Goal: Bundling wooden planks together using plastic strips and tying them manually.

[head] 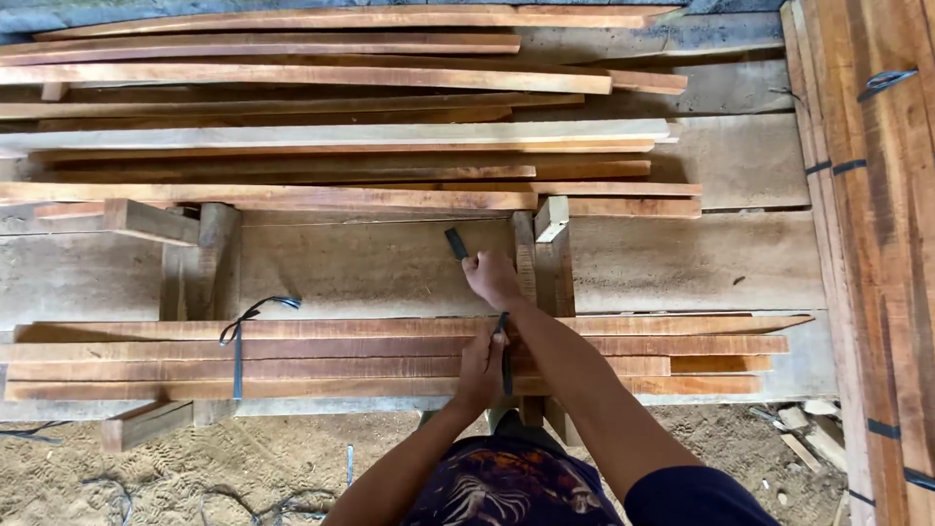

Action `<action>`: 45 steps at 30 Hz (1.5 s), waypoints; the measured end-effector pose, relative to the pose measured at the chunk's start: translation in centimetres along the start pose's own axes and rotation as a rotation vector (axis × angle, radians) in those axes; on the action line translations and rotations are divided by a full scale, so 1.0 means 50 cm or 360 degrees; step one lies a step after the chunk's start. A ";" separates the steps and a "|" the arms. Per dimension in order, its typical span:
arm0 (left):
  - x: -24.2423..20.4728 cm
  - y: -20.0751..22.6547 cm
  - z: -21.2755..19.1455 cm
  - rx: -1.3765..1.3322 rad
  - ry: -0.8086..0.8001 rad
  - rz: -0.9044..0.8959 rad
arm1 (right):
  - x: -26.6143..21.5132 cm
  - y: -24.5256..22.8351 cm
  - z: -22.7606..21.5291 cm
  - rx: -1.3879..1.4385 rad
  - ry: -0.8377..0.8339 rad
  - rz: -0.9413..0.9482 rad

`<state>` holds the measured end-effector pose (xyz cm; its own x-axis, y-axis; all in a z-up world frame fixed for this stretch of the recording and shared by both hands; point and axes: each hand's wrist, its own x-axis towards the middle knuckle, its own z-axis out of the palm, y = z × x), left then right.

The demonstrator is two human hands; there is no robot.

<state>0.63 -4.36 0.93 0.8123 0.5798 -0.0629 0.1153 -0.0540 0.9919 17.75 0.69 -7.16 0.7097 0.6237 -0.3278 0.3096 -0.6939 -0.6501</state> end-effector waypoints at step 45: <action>0.187 -0.111 -0.036 -0.0106 0.0012 -0.0454 | -0.313 0.096 -0.246 -0.0019 -0.0376 -0.0836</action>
<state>6.57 2.80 -4.98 0.7481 0.5701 -0.3397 0.3006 0.1653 0.9393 15.91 -16.81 3.26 0.2984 0.9483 -0.1081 0.5905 -0.2724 -0.7597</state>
